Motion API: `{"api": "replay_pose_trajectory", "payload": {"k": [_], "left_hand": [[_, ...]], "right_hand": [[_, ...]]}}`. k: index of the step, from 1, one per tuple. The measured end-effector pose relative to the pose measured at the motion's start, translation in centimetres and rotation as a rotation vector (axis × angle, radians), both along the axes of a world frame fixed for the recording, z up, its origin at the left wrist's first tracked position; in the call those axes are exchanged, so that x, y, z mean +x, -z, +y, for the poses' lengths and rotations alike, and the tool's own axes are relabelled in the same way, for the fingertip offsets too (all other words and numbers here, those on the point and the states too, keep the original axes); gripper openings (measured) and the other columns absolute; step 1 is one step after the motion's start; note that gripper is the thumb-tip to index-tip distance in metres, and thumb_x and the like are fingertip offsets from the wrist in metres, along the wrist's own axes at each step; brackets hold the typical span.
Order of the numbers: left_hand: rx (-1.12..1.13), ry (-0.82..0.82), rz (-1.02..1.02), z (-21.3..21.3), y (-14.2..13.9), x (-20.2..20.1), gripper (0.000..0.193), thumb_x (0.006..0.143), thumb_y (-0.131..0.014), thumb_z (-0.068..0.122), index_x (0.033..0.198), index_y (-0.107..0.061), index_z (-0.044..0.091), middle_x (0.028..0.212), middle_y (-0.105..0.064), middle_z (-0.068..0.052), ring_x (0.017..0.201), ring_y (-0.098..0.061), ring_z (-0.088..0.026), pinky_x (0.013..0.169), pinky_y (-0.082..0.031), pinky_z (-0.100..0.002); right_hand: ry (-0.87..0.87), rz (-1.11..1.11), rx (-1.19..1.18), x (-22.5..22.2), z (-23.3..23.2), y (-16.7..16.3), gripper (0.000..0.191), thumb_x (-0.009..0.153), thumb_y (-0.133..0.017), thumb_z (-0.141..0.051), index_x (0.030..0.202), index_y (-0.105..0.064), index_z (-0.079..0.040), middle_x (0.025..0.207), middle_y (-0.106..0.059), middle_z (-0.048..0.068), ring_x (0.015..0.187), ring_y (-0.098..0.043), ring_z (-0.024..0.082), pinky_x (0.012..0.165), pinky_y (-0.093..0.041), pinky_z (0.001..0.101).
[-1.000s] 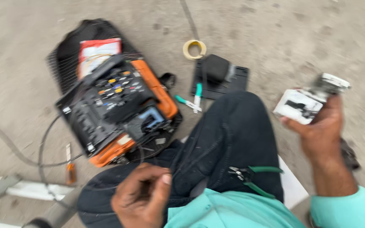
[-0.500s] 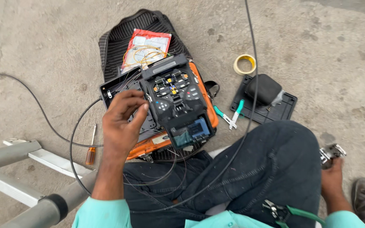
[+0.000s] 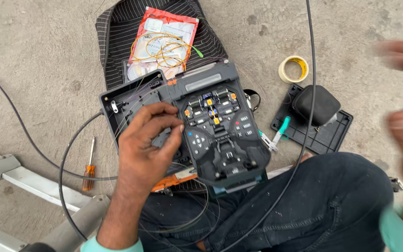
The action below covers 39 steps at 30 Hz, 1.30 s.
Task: The person sits on the ground with a fiber optic fusion splicer kit and splices a fiber optic cable. They strip the cable jacket with a hand tool, place fibers into the splicer, operate the splicer, handle a fiber cleaver, and arrange fibers in the splice tray.
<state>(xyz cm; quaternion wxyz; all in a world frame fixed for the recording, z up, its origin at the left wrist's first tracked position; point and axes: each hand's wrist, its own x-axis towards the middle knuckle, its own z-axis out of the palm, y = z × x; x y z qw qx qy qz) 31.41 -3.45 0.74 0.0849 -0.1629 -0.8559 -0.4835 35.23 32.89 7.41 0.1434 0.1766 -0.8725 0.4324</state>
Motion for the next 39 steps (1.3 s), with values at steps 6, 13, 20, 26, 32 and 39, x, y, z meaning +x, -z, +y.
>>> {"api": "replay_pose_trajectory", "payload": {"k": [6, 13, 20, 26, 32, 39], "left_hand": [[-0.059, -0.020, -0.016, 0.2, -0.6, -0.7, 0.015, 0.085, -0.077, 0.000, 0.099, -0.074, 0.001, 0.115, -0.070, -0.009, 0.104, -0.073, -0.020, 0.091, -0.058, -0.030], [-0.107, -0.042, -0.037, 0.5, -0.9, -1.4, 0.015, 0.083, -0.077, 0.001, 0.097, -0.074, 0.002, 0.114, -0.071, -0.010, 0.102, -0.075, -0.020, 0.088, -0.059, -0.029], [-0.113, -0.044, -0.066, 0.9, -1.2, -1.8, 0.014, 0.083, -0.075, 0.000, 0.097, -0.073, 0.001, 0.112, -0.071, -0.010, 0.100, -0.075, -0.020, 0.086, -0.060, -0.030], [-0.152, -0.062, -0.091, 1.2, -1.6, -2.1, 0.014, 0.082, -0.076, 0.000, 0.096, -0.073, 0.002, 0.112, -0.071, -0.009, 0.100, -0.076, -0.020, 0.082, -0.061, -0.030], [-0.168, -0.051, -0.150, 1.0, -1.8, -2.3, 0.015, 0.082, -0.076, 0.002, 0.097, -0.074, 0.001, 0.113, -0.071, -0.009, 0.098, -0.076, -0.020, 0.080, -0.061, -0.029], [-0.176, -0.042, -0.119, 1.1, -1.9, -2.4, 0.015, 0.082, -0.076, 0.001, 0.097, -0.074, 0.001, 0.113, -0.071, -0.010, 0.099, -0.076, -0.021, 0.081, -0.061, -0.030]], "right_hand": [[-0.341, -0.195, 0.016, -8.2, -9.4, -2.8, 0.044, 0.106, -0.043, -0.037, 0.137, -0.056, -0.010, 0.125, -0.072, 0.005, 0.131, -0.066, 0.025, 0.131, -0.008, 0.0612], [-0.474, -0.106, 0.026, -10.0, -10.8, 1.5, 0.060, 0.110, -0.030, -0.053, 0.134, -0.058, -0.006, 0.126, -0.072, 0.008, 0.148, -0.049, 0.035, 0.126, 0.002, 0.0692], [-0.508, -0.116, 0.040, -10.5, -10.7, 3.2, 0.076, 0.108, -0.021, -0.065, 0.132, -0.059, -0.004, 0.130, -0.069, 0.010, 0.150, -0.045, 0.037, 0.124, 0.006, 0.0702], [-0.500, -0.168, 0.006, -10.6, -10.9, 3.5, 0.089, 0.102, -0.017, -0.076, 0.132, -0.059, -0.004, 0.129, -0.070, 0.010, 0.151, -0.045, 0.037, 0.125, 0.009, 0.0710], [-0.477, -0.225, -0.036, -10.4, -10.8, 3.6, 0.095, 0.098, -0.015, -0.082, 0.129, -0.062, -0.005, 0.128, -0.069, 0.012, 0.150, -0.046, 0.037, 0.125, 0.010, 0.0723], [-0.439, -0.216, -0.028, -10.3, -10.8, 2.1, 0.101, 0.095, -0.013, -0.085, 0.123, -0.066, -0.003, 0.120, -0.076, 0.010, 0.144, -0.054, 0.036, 0.129, 0.009, 0.0728]]}}
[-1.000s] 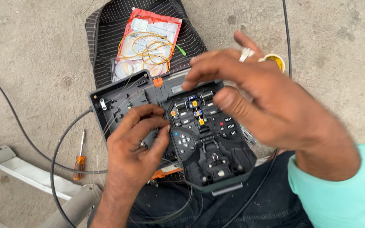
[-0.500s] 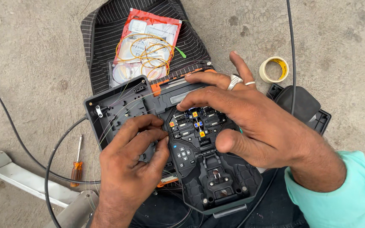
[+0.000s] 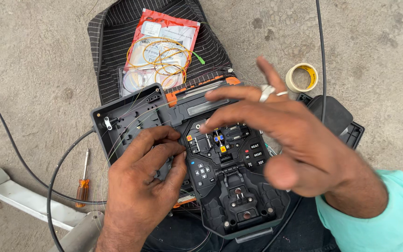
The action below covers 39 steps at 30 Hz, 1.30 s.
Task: The person sits on the ground with a fiber optic fusion splicer kit and splices a fiber optic cable. They strip the cable jacket with a hand tool, place fibers into the splicer, operate the splicer, handle a fiber cleaver, and arrange fibers in the splice tray.
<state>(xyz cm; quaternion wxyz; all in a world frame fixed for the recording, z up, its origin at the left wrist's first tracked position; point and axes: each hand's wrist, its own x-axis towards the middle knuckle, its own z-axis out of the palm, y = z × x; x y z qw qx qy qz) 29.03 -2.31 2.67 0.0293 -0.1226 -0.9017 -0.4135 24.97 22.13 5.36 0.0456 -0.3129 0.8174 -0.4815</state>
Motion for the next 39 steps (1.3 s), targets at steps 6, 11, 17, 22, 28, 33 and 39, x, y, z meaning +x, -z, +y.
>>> {"api": "replay_pose_trajectory", "payload": {"k": [6, 11, 17, 22, 28, 33, 39], "left_hand": [[-0.134, 0.016, 0.067, -0.3, -1.3, -0.2, 0.026, 0.076, -0.076, 0.004, 0.101, -0.072, 0.001, 0.117, -0.069, -0.014, 0.105, -0.071, -0.031, 0.087, -0.057, -0.038], [-0.305, -0.086, 0.244, -1.9, -3.2, -0.9, 0.036, 0.075, -0.070, 0.004, 0.111, -0.069, 0.000, 0.122, -0.068, -0.016, 0.110, -0.067, -0.037, 0.092, -0.053, -0.042], [-0.221, -0.047, 0.214, -5.2, -2.6, -7.4, 0.021, 0.087, -0.070, 0.007, 0.107, -0.073, 0.003, 0.110, -0.074, -0.014, 0.101, -0.073, -0.032, 0.087, -0.056, -0.040], [-0.310, -0.122, -0.124, -7.2, -0.3, -14.8, 0.024, 0.086, -0.073, 0.020, 0.106, -0.076, 0.006, 0.100, -0.076, -0.015, 0.092, -0.076, -0.029, 0.083, -0.058, -0.040], [-0.574, -0.341, -0.236, -10.4, 1.4, -19.2, 0.040, 0.088, -0.076, 0.039, 0.102, -0.075, 0.002, 0.100, -0.075, -0.019, 0.096, -0.070, -0.034, 0.088, -0.054, -0.046], [-0.177, -0.414, -0.710, -10.0, 3.7, -20.3, 0.051, 0.096, -0.065, 0.050, 0.110, -0.075, 0.003, 0.101, -0.077, -0.014, 0.099, -0.071, -0.024, 0.094, -0.051, -0.046], [0.933, -0.417, -0.561, -5.6, -5.4, -22.6, 0.031, 0.098, -0.059, 0.033, 0.112, -0.065, 0.006, 0.095, -0.078, -0.011, 0.092, -0.075, -0.024, 0.082, -0.057, -0.046]], "right_hand": [[0.130, 0.050, -0.010, 0.1, 1.6, -0.1, 0.102, 0.096, -0.009, -0.084, 0.119, -0.066, -0.002, 0.119, -0.075, 0.010, 0.138, -0.061, 0.034, 0.133, -0.004, 0.0669], [0.240, 0.089, -0.097, -0.9, 2.9, 0.4, 0.064, 0.111, -0.034, -0.058, 0.119, -0.064, -0.002, 0.122, -0.073, 0.011, 0.136, -0.063, 0.029, 0.131, -0.019, 0.0607], [0.456, 0.021, -0.186, -3.4, 3.2, 2.5, 0.017, 0.106, -0.060, -0.010, 0.119, -0.067, -0.001, 0.124, -0.074, 0.009, 0.120, -0.068, 0.018, 0.105, -0.053, 0.0359], [0.496, 0.024, -0.218, -3.9, 3.6, 3.7, 0.016, 0.105, -0.063, -0.007, 0.117, -0.068, 0.000, 0.124, -0.073, 0.010, 0.121, -0.068, 0.018, 0.106, -0.053, 0.0332], [0.496, 0.032, -0.230, -4.7, 3.5, 3.9, 0.013, 0.104, -0.064, -0.003, 0.115, -0.067, 0.002, 0.123, -0.073, 0.014, 0.121, -0.068, 0.020, 0.107, -0.054, 0.0346], [0.469, 0.052, -0.258, -4.9, 3.5, 4.3, 0.013, 0.106, -0.065, -0.003, 0.118, -0.066, 0.003, 0.124, -0.072, 0.016, 0.122, -0.069, 0.022, 0.110, -0.055, 0.0358], [0.477, 0.006, -0.378, -3.9, 4.0, 2.2, 0.012, 0.107, -0.066, -0.003, 0.116, -0.066, 0.004, 0.121, -0.072, 0.018, 0.118, -0.069, 0.021, 0.108, -0.055, 0.0356]]}}
